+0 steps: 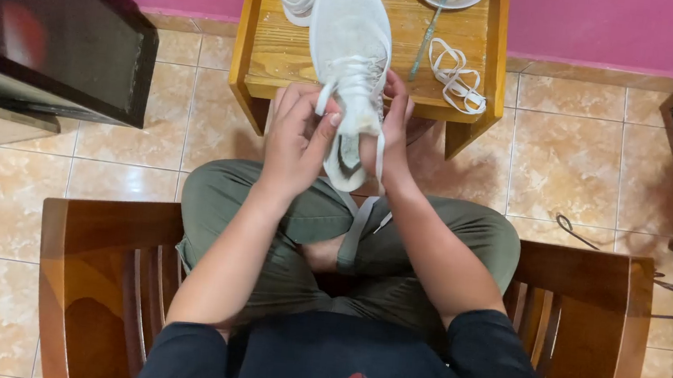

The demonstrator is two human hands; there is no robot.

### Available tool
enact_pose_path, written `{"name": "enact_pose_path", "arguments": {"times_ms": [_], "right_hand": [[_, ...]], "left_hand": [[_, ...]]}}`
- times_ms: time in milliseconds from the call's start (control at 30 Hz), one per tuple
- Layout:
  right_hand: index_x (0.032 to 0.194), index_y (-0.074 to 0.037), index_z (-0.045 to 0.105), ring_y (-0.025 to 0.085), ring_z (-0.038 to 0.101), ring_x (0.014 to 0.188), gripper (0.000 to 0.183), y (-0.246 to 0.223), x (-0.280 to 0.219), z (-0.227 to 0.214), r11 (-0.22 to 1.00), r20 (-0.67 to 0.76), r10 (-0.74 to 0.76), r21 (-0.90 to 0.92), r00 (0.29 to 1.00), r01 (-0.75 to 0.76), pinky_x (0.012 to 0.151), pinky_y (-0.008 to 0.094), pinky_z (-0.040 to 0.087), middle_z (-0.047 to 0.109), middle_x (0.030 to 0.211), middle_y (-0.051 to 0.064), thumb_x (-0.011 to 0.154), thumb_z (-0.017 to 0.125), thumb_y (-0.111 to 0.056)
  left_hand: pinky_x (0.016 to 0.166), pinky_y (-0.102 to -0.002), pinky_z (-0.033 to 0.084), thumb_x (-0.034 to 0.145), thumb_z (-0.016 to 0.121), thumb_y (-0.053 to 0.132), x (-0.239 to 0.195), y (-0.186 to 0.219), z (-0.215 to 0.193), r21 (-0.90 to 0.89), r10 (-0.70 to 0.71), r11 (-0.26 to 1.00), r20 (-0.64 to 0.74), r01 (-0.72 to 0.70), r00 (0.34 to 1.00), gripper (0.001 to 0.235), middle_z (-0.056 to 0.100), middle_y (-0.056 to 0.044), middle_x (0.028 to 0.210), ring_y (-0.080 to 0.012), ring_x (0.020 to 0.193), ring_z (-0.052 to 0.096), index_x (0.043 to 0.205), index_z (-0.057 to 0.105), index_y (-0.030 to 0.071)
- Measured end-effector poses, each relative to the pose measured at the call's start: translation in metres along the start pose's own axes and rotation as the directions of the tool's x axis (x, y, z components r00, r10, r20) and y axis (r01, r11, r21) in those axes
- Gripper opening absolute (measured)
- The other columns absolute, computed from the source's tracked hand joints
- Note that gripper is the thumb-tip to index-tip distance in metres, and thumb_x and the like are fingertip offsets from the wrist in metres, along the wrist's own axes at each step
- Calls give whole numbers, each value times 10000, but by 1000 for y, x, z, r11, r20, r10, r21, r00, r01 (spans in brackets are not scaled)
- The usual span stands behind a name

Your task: The person sits cross-legged and laces a white sneaker placed on a small wooden table. They thread the laces through the eyelets, pull them tight, and tie a knot. The person then removes the laces from the shoe and pulls them out completely.

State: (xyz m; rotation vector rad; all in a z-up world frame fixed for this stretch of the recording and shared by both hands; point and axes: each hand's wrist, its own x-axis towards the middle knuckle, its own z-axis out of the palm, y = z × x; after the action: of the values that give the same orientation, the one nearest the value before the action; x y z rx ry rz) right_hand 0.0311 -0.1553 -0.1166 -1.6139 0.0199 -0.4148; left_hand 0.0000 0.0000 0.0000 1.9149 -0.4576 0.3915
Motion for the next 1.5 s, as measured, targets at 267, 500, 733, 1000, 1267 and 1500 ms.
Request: {"name": "enact_pose_path", "arguments": {"times_ms": [267, 500, 733, 1000, 1267, 1500], "right_hand": [[1501, -130, 409, 372, 531, 1282, 690, 3, 4, -1, 993, 8, 83, 87, 997, -84, 1170, 487, 426, 414, 1320, 194, 904, 695, 66], [1517, -119, 408, 379, 514, 1298, 658, 5, -5, 4, 978, 85, 192, 62, 978, -198, 1121, 494, 462, 426, 1305, 203, 926, 668, 10], [1545, -208, 328, 194, 476, 1274, 716, -9, -1, 1, 898, 267, 437, -72, 859, -434, 1080, 345, 461, 430, 1327, 49, 910, 660, -216], [1546, -143, 391, 290, 485, 1261, 862, -23, -3, 1, 917, 248, 384, 10, 889, -399, 1059, 384, 475, 428, 1292, 156, 737, 505, 130], [1538, -166, 421, 303, 494, 1200, 871, -28, -1, 1, 941, 219, 330, 3, 918, -338, 1082, 383, 435, 457, 1236, 165, 707, 510, 80], [1379, -182, 631, 385, 451, 1329, 561, 53, 23, 12, 967, -136, 255, 6, 957, -257, 1220, 436, 346, 361, 1378, 260, 874, 645, 62]], "left_hand": [[922, -392, 445, 928, 829, 215, -18, -49, 10, -150, -308, 947, -190, 283, 932, 450, 522, -77, 1066, -216, 974, 538, 1235, 529, 80], [694, -229, 447, 932, 815, 182, -2, -27, -2, -246, -374, 917, -252, 314, 893, 313, 438, 54, 682, -69, 638, 487, 1028, 529, 100], [658, -252, 367, 936, 813, 112, 33, -70, -39, -116, -404, 915, -285, 387, 869, 329, 387, 61, 717, -76, 657, 381, 1022, 496, 145], [641, -282, 424, 864, 846, 74, 9, -63, -29, 45, -247, 963, -243, 265, 938, 363, 402, -20, 881, -137, 702, 506, 1034, 526, 92], [836, -397, 462, 921, 755, 92, 6, -54, -27, 576, 221, 772, 153, -269, 963, 212, 621, -22, 1063, -257, 1007, 611, 1115, 729, 172], [840, -400, 519, 1052, 592, 249, -4, -23, -18, 512, 415, 778, 17, -364, 910, 147, 665, 18, 982, -218, 905, 678, 1085, 689, 144]]}}
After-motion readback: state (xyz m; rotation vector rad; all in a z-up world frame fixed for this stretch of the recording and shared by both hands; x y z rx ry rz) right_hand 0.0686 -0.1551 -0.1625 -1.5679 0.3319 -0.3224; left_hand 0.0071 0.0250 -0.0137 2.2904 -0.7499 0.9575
